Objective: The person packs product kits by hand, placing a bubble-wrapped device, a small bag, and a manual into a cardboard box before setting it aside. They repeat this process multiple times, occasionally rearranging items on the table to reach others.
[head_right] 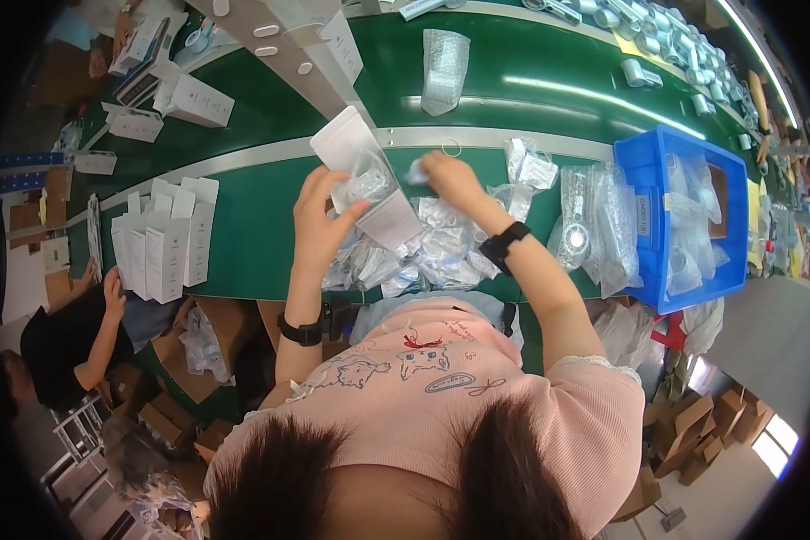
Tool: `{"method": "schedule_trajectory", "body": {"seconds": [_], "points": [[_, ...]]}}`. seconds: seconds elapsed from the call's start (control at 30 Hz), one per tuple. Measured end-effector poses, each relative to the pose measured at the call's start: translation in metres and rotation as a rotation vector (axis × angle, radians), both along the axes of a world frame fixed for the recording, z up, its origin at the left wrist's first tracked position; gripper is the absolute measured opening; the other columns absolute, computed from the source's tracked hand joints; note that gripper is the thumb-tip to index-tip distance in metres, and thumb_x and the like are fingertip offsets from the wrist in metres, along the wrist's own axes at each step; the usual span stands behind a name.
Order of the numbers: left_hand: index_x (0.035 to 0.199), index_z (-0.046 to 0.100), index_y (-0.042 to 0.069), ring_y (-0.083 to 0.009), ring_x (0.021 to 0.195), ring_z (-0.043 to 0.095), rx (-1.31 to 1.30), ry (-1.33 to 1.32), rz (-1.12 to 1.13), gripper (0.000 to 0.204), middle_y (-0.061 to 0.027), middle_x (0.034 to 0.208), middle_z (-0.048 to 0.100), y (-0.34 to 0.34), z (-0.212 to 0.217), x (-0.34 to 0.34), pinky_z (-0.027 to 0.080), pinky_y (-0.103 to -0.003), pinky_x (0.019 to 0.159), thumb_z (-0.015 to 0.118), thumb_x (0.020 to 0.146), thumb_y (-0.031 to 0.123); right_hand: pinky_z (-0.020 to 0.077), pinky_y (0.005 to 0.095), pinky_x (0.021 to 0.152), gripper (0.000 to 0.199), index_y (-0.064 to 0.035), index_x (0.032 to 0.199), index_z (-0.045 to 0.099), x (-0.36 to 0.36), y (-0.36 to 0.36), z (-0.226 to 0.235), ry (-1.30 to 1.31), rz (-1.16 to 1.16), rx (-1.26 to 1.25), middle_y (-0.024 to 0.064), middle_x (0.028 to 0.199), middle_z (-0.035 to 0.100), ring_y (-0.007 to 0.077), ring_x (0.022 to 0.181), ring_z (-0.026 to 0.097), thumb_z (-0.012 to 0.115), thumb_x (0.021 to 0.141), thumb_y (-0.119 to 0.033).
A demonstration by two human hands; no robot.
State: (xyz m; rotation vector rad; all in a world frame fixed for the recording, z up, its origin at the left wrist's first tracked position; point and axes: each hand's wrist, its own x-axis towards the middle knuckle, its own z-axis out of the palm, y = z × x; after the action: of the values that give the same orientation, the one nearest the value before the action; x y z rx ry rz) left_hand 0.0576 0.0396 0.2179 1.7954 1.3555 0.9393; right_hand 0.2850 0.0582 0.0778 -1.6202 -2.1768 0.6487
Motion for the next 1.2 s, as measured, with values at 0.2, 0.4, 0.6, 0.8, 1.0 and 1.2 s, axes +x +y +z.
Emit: {"method": "schedule_trajectory", "body": {"seconds": [0.2, 0.4, 0.6, 0.8, 1.0, 1.2], "points": [[0.078, 0.061, -0.003, -0.0098, 0.076, 0.055, -0.131, -0.018, 0.064, 0.015, -0.0059, 0.090, 0.058, 0.013, -0.001, -0.006, 0.044, -0.021, 0.062, 0.068, 0.065, 0.001, 0.0456, 0.0314, 0.066, 0.015, -0.0062, 0.081, 0.057, 0.002, 0.005, 0.154, 0.482, 0.208, 0.348, 0.0070, 0.081, 0.054, 0.0234, 0.081, 0.055, 0.061, 0.067, -0.008], [0.073, 0.063, -0.001, -0.0131, 0.062, 0.054, -0.256, -0.184, 0.117, 0.014, -0.0076, 0.078, 0.062, 0.023, -0.019, -0.007, 0.042, -0.023, 0.056, 0.068, 0.061, 0.003, 0.0390, 0.0390, 0.083, 0.016, -0.0074, 0.086, 0.060, -0.046, 0.014, 0.186, 0.045, 0.850, 0.535, 0.0073, 0.088, 0.056, 0.0238, 0.091, 0.053, 0.059, 0.070, -0.009], [0.079, 0.061, -0.004, -0.0075, 0.065, 0.052, -0.249, -0.257, 0.189, 0.013, -0.0054, 0.083, 0.061, 0.016, -0.033, -0.022, 0.040, -0.019, 0.055, 0.064, 0.067, -0.004, 0.0283, 0.0464, 0.097, 0.026, -0.0068, 0.093, 0.060, -0.045, 0.009, 0.164, -0.115, 0.858, 0.201, 0.0090, 0.102, 0.054, 0.0264, 0.100, 0.049, 0.063, 0.068, -0.013], [0.082, 0.060, -0.002, -0.0131, 0.082, 0.056, -0.179, -0.393, 0.148, 0.014, -0.0060, 0.089, 0.060, 0.002, -0.036, -0.008, 0.043, -0.023, 0.074, 0.064, 0.068, -0.001, 0.0236, 0.0404, 0.101, 0.077, -0.0068, 0.122, 0.043, -0.044, -0.009, 0.094, 0.667, 0.284, 0.261, 0.0108, 0.123, 0.042, 0.0249, 0.114, 0.041, 0.076, 0.057, -0.030], [0.118, 0.040, 0.003, -0.0236, 0.112, 0.043, 0.061, -0.075, 0.089, 0.066, -0.0106, 0.120, 0.044, 0.023, -0.026, -0.082, 0.037, -0.035, 0.092, 0.074, 0.064, 0.019, 0.0248, 0.0331, 0.100, 0.109, -0.0015, 0.133, 0.025, -0.027, -0.026, 0.072, 1.018, -0.085, -0.371, 0.0108, 0.128, 0.037, 0.0221, 0.119, 0.035, 0.082, 0.048, -0.039], [0.137, 0.016, 0.018, -0.0402, 0.129, 0.008, -0.263, 1.411, 0.706, 0.107, -0.0180, 0.141, 0.011, 0.045, -0.013, -0.336, 0.018, -0.062, 0.095, 0.078, 0.052, 0.039, 0.0373, 0.0330, 0.089, 0.088, -0.0004, 0.126, 0.033, 0.079, 0.043, 0.076, 1.118, -0.483, 0.137, 0.0098, 0.117, 0.046, 0.0197, 0.111, 0.044, 0.075, 0.060, -0.041]]}}
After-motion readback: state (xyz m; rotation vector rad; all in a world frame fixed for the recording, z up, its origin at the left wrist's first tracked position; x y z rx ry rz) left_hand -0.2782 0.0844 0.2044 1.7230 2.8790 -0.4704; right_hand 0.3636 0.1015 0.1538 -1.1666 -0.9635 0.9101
